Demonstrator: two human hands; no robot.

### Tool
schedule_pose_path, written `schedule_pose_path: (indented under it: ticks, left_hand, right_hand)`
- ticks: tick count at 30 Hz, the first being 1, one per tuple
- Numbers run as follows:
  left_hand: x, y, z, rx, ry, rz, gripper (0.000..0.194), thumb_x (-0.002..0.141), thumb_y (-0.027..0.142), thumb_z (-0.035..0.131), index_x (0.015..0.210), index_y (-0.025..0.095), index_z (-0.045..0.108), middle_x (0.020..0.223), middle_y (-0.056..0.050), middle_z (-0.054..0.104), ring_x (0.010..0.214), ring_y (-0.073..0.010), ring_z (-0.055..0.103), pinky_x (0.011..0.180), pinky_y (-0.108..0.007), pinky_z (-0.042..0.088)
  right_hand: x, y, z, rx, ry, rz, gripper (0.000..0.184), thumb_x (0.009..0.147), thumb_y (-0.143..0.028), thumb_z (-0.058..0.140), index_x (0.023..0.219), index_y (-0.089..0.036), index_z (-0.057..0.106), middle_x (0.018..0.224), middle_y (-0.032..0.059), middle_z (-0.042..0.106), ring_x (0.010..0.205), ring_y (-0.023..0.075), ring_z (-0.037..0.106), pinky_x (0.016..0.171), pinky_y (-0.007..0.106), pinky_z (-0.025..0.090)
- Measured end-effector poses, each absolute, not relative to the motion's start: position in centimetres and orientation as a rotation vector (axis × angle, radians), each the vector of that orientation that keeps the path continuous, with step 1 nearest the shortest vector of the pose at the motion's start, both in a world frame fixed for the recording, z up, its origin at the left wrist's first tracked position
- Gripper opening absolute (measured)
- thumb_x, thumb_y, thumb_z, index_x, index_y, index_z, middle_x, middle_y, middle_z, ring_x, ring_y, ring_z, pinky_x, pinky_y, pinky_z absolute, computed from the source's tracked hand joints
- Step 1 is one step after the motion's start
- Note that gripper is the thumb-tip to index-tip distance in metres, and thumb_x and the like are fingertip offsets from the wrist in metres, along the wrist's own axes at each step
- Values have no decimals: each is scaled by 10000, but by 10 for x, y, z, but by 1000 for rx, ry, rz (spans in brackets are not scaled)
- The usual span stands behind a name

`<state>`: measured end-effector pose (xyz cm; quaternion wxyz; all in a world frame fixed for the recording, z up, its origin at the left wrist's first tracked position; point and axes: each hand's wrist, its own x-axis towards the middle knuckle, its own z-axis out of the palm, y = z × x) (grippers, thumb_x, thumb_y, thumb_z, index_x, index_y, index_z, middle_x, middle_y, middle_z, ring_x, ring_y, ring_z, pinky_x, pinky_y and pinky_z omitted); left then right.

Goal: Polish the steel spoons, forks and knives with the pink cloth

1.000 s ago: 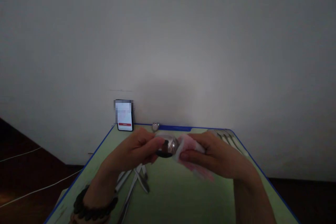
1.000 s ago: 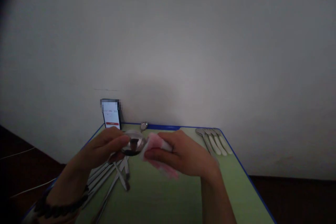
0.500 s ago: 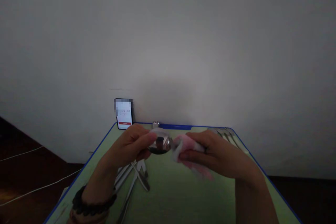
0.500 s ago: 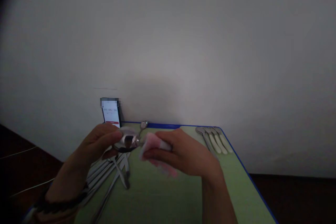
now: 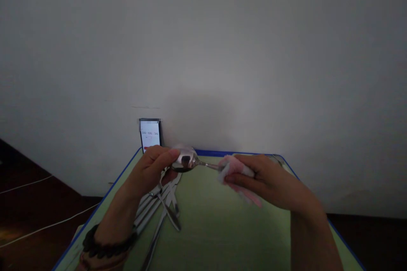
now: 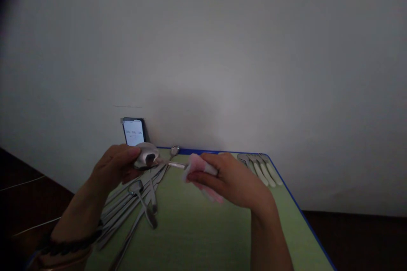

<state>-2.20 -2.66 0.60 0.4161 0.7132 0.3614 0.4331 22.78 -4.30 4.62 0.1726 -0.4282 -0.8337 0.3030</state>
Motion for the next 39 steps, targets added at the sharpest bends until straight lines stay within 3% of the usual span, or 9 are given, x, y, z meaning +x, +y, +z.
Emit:
schedule_pose_path:
  ticks: [3,7,11,14,20,26,30,35,39]
  left_hand:
    - [-16,-27,8,1860,996,1169,204,891,327,438,930,160,549,600,43,507,485,-77,440,446,-177,359]
    - [-5,-33,11,2136,1052,1036,335,860,312,517,1167,203,438,702,50,529,528,-76,457,467,-163,365]
    - [4,-34,10,2483,1127,975,331,851,390,514,1104,177,509,737,9,615,584,-116,545,544,-212,406]
    - [9,-30,5,2698,1097,1102,315,869,434,448,913,151,580,758,-43,640,654,-152,582,599,-245,412]
    - [-1,-21,1,2709,1139,1263,325,862,366,463,650,144,567,545,13,517,481,-93,452,492,-201,328]
    - [1,-22,0,2572,1160,856,460,903,340,402,488,148,457,455,71,298,422,-56,302,453,-194,222]
    - [-7,-20,1,2492,1190,787,493,920,362,360,507,137,508,460,73,254,421,-58,280,453,-204,200]
    - [-9,-22,6,2411,1238,701,455,923,343,324,662,138,636,500,44,454,471,-86,413,493,-200,273]
    - [-3,-26,11,2521,1138,633,440,911,332,335,585,151,569,528,28,486,512,-100,444,530,-207,306]
  right_hand:
    - [226,-43,46,-1230,-2390,858,326,863,-454,482,785,-168,616,632,-16,579,548,99,470,518,216,312]
    - [230,-38,40,-1198,-2341,942,348,868,-466,461,775,-154,586,655,-13,552,582,102,465,533,212,328]
    - [226,-34,31,-1082,-2266,1123,347,868,-472,464,815,-149,578,679,-20,536,598,95,451,555,203,355]
    - [216,-35,32,-977,-2325,1128,304,876,-438,470,816,-162,584,705,-27,548,610,88,447,566,197,352]
    - [227,-36,37,-1095,-2420,1020,323,861,-456,486,755,-167,585,623,-40,527,542,81,420,513,199,314]
    - [219,-35,35,-1130,-2467,952,308,870,-433,472,774,-170,601,628,-28,553,557,96,454,530,211,311]
    - [227,-32,35,-1139,-2458,953,306,866,-431,484,766,-170,608,647,-26,567,571,97,459,542,208,322]
    - [230,-33,33,-1255,-2430,943,337,872,-462,456,783,-171,601,651,-14,582,571,108,479,533,212,331]
    - [220,-34,34,-1118,-2474,926,290,873,-419,473,805,-173,611,681,-16,598,595,109,487,561,216,342]
